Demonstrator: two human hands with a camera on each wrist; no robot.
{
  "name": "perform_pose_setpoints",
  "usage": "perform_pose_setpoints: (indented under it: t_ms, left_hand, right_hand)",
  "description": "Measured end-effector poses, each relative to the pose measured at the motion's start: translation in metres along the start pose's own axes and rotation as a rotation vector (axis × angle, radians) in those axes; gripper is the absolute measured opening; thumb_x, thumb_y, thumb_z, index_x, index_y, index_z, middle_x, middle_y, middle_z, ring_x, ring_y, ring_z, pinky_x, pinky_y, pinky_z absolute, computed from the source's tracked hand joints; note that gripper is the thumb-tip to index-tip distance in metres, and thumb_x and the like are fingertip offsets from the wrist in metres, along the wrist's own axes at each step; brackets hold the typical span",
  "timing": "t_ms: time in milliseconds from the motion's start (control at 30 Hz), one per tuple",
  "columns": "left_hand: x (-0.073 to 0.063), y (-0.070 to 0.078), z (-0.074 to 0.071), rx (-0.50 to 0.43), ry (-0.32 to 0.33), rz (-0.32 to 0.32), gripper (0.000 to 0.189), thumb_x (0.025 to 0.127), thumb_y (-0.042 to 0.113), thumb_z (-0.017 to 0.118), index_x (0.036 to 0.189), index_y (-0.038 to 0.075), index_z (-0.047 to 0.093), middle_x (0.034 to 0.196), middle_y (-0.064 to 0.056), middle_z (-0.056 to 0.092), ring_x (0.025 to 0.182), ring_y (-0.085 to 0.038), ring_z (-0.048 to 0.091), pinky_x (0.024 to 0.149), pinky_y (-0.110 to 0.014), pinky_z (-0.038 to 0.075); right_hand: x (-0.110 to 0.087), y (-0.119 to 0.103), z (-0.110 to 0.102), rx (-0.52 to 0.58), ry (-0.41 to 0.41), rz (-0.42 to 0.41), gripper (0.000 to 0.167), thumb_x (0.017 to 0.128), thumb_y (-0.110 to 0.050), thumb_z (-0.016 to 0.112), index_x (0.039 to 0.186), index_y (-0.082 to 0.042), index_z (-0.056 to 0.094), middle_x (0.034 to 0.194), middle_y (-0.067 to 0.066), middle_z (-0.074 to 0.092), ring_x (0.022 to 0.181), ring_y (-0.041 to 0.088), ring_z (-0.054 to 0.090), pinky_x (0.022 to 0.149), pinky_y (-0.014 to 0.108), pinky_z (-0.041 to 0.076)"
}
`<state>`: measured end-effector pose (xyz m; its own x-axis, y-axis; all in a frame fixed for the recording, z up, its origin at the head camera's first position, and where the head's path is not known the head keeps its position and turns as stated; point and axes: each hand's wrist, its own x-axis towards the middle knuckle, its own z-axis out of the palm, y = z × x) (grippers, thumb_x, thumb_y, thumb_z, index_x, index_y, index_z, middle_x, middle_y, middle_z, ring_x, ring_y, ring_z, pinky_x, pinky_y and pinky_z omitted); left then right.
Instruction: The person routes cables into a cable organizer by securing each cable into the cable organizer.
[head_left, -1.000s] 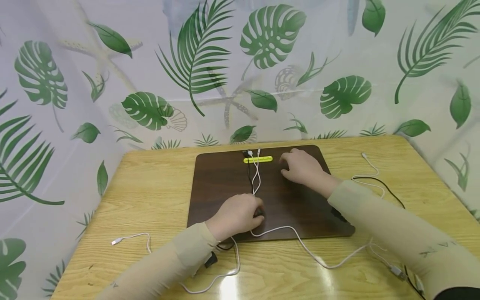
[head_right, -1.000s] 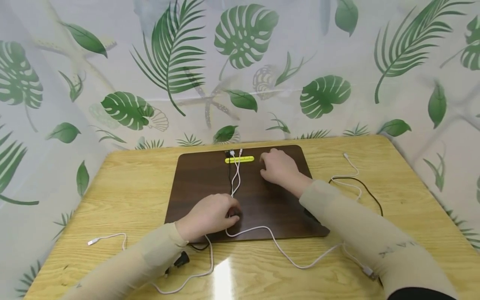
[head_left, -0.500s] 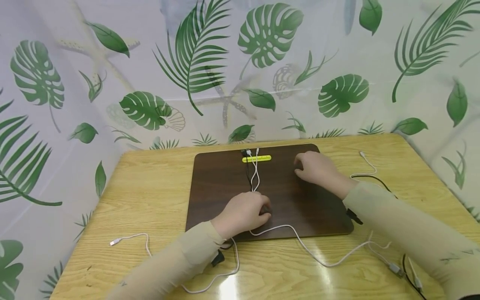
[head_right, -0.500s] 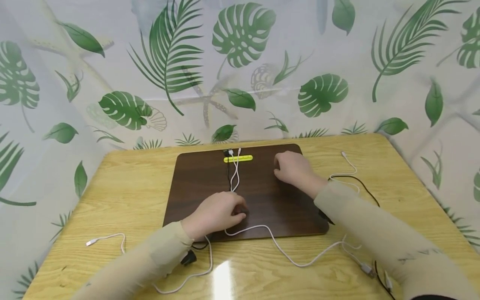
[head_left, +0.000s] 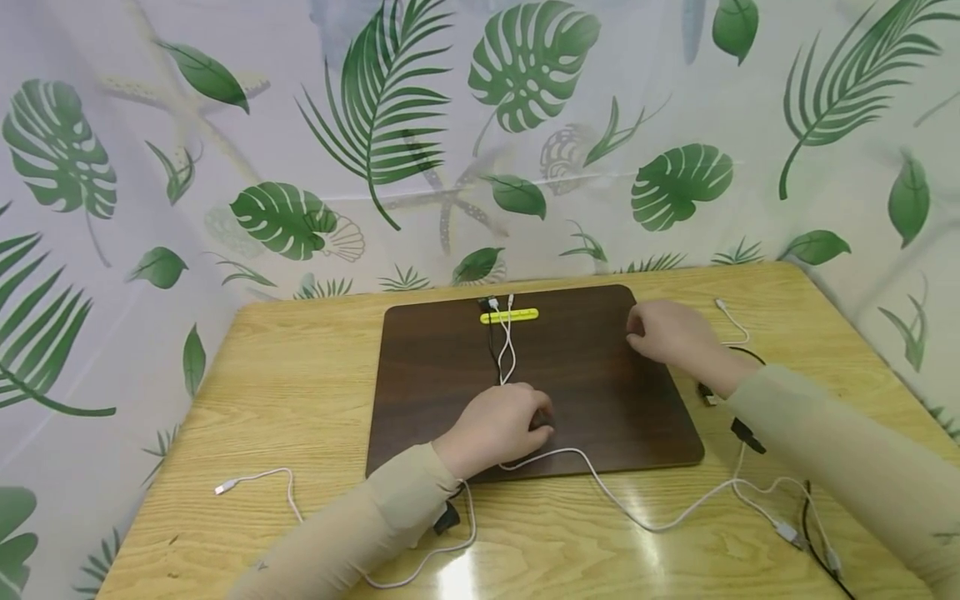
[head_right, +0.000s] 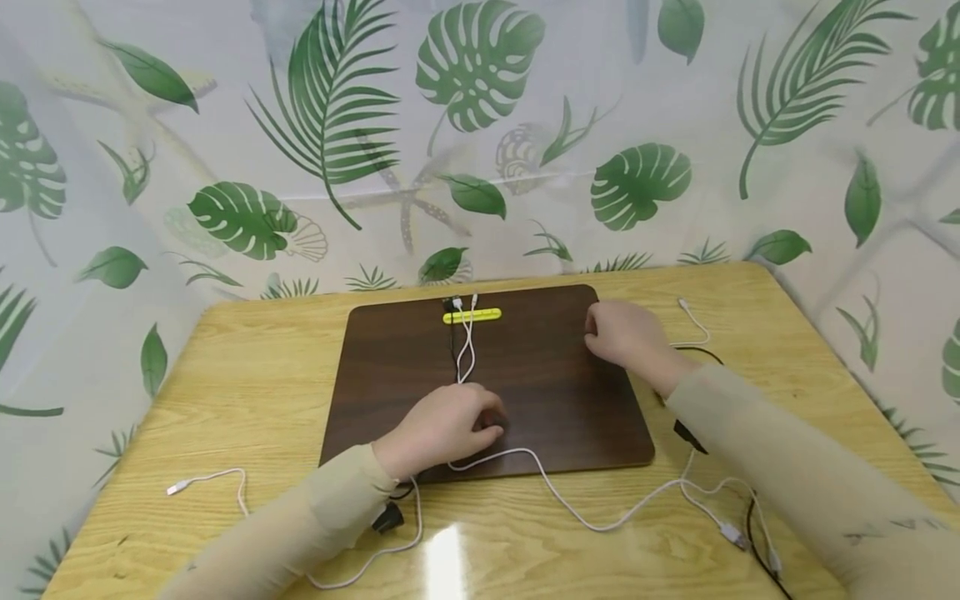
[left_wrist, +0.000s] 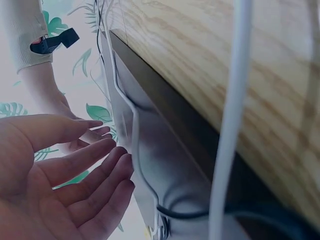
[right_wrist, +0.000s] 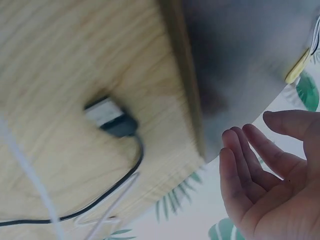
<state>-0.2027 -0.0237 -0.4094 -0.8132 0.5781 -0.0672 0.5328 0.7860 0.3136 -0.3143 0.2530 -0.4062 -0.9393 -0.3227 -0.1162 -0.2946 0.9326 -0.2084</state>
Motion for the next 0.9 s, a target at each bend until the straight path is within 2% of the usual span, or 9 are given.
perform_pose_setpoints:
  t_ms: [167, 233, 367, 400, 433, 467, 533, 733, 900]
  left_hand:
    - [0.002, 0.003, 0.002, 0.000, -0.004, 0.000, 0.016, 0.099, 0.026, 0.073, 0.111, 0.018, 0.080, 0.095, 0.004, 0.074, 0.080, -0.007, 0.064, 0.068, -0.022, 0.051]
    - [0.002, 0.004, 0.002, -0.002, -0.005, 0.000, 0.016, 0.100, 0.027, 0.073, 0.111, 0.018, 0.080, 0.097, 0.003, 0.075, 0.082, -0.008, 0.064, 0.069, -0.022, 0.051]
    - [0.003, 0.006, 0.004, -0.011, 0.001, 0.004, 0.016, 0.100, 0.027, 0.073, 0.112, 0.019, 0.080, 0.098, 0.004, 0.074, 0.080, -0.006, 0.063, 0.068, -0.022, 0.050]
    - [0.003, 0.006, 0.004, -0.015, 0.004, 0.005, 0.016, 0.100, 0.027, 0.073, 0.111, 0.019, 0.080, 0.097, 0.004, 0.074, 0.080, -0.006, 0.062, 0.068, -0.021, 0.050]
    - [0.004, 0.007, 0.005, -0.018, 0.007, 0.007, 0.016, 0.100, 0.027, 0.073, 0.111, 0.019, 0.080, 0.097, 0.004, 0.074, 0.079, -0.006, 0.062, 0.068, -0.021, 0.050]
    - [0.004, 0.007, 0.006, -0.021, 0.008, 0.011, 0.015, 0.100, 0.027, 0.073, 0.111, 0.019, 0.080, 0.097, 0.004, 0.074, 0.079, -0.005, 0.061, 0.068, -0.021, 0.050]
    - [0.005, 0.008, 0.007, -0.027, 0.014, 0.020, 0.014, 0.099, 0.026, 0.073, 0.110, 0.019, 0.080, 0.098, 0.005, 0.074, 0.080, -0.005, 0.062, 0.069, -0.020, 0.051]
    - [0.006, 0.012, 0.009, -0.047, 0.011, 0.042, 0.014, 0.100, 0.025, 0.074, 0.110, 0.018, 0.080, 0.102, 0.004, 0.075, 0.086, -0.005, 0.067, 0.074, -0.020, 0.054]
    - [0.009, 0.017, 0.011, -0.035, 0.020, 0.068, 0.014, 0.100, 0.025, 0.073, 0.111, 0.019, 0.080, 0.103, 0.004, 0.075, 0.086, -0.005, 0.067, 0.076, -0.020, 0.054]
  right_hand:
    - [-0.006, 0.016, -0.005, 0.020, -0.013, 0.035, 0.024, 0.099, -0.018, 0.066, 0.111, 0.002, 0.073, 0.101, 0.018, 0.076, 0.077, 0.026, 0.068, 0.066, 0.046, 0.054]
    - [-0.009, 0.020, -0.008, 0.020, -0.019, 0.054, 0.025, 0.099, -0.018, 0.064, 0.112, 0.001, 0.074, 0.101, 0.018, 0.077, 0.080, 0.028, 0.069, 0.077, 0.053, 0.056]
    - [-0.015, 0.032, -0.012, 0.017, -0.026, 0.075, 0.027, 0.101, -0.018, 0.061, 0.114, 0.003, 0.073, 0.102, 0.018, 0.077, 0.081, 0.029, 0.070, 0.081, 0.057, 0.056]
    - [-0.016, 0.035, -0.013, 0.016, -0.022, 0.081, 0.028, 0.100, -0.018, 0.061, 0.114, 0.003, 0.073, 0.102, 0.018, 0.077, 0.080, 0.028, 0.070, 0.081, 0.056, 0.056]
    - [-0.017, 0.039, -0.014, 0.018, -0.022, 0.083, 0.028, 0.100, -0.018, 0.060, 0.114, 0.004, 0.073, 0.102, 0.019, 0.077, 0.078, 0.027, 0.069, 0.071, 0.050, 0.056]
    - [-0.018, 0.042, -0.015, 0.021, -0.023, 0.085, 0.029, 0.101, -0.018, 0.060, 0.114, 0.004, 0.072, 0.101, 0.019, 0.076, 0.076, 0.026, 0.068, 0.067, 0.047, 0.056]
    - [-0.020, 0.049, -0.018, 0.026, -0.021, 0.093, 0.030, 0.100, -0.018, 0.059, 0.114, 0.005, 0.072, 0.102, 0.021, 0.076, 0.074, 0.025, 0.067, 0.065, 0.045, 0.055]
    - [-0.029, 0.064, -0.020, 0.032, -0.025, 0.114, 0.027, 0.098, -0.016, 0.061, 0.112, 0.005, 0.073, 0.102, 0.022, 0.075, 0.080, 0.029, 0.069, 0.065, 0.045, 0.055]
    - [-0.036, 0.072, -0.019, 0.030, -0.023, 0.092, 0.021, 0.097, -0.013, 0.067, 0.108, 0.004, 0.074, 0.099, 0.021, 0.075, 0.083, 0.032, 0.071, 0.070, 0.049, 0.057]
